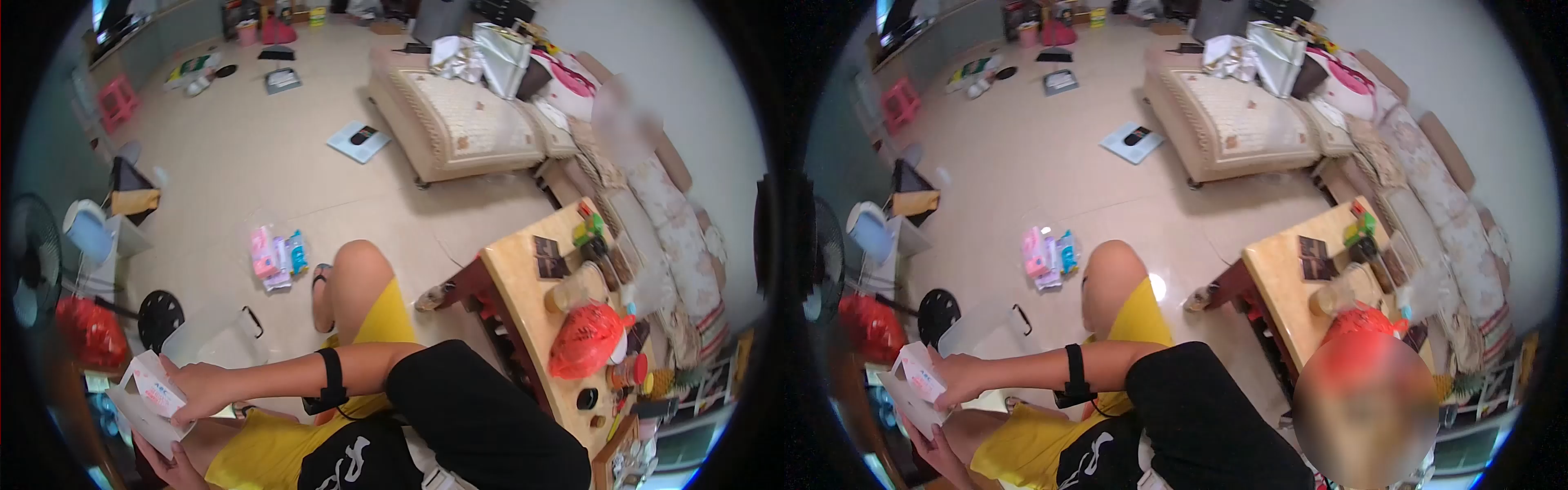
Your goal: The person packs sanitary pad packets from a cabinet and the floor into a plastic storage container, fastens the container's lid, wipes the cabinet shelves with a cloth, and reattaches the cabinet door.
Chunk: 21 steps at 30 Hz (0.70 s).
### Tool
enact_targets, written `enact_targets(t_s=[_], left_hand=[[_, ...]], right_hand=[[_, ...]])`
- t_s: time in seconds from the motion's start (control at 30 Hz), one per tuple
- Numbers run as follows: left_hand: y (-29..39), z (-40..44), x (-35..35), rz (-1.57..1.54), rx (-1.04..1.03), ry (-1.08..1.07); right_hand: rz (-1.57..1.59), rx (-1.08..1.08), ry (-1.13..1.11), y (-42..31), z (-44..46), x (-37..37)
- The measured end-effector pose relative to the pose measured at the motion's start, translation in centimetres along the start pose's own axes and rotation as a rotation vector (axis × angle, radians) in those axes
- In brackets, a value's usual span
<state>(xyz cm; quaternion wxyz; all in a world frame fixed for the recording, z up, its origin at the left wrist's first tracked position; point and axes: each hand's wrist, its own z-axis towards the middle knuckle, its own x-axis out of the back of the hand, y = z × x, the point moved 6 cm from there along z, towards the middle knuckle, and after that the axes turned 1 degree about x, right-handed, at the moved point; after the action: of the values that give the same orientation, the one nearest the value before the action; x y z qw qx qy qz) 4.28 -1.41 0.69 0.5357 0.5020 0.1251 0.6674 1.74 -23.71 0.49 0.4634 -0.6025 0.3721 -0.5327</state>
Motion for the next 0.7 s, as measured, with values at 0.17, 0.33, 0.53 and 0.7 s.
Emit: enact_targets(t_s=[0.17,0.33,0.53,0.7], left_hand=[[-1.9,0.6,-2.7,-0.308,0.042,-0.483],[-2.5,-0.4,-3.5,-0.228,0.329,-0.756],[-5.1,-1.7,0.6,-0.147,0.536,-0.862],[-4.8,-6.1,9.5,-0.067,0.78,-0.907]], right_hand=[[0.282,-0.119,0.172,1.5,-4.5,8.4],[0.318,-0.071,0.838,5.5,-13.6,26.0],[0.242,-0.394,1.195,14.6,-30.0,36.9],[0.447,-0.419,0.755,39.0,-39.0,40.2]])
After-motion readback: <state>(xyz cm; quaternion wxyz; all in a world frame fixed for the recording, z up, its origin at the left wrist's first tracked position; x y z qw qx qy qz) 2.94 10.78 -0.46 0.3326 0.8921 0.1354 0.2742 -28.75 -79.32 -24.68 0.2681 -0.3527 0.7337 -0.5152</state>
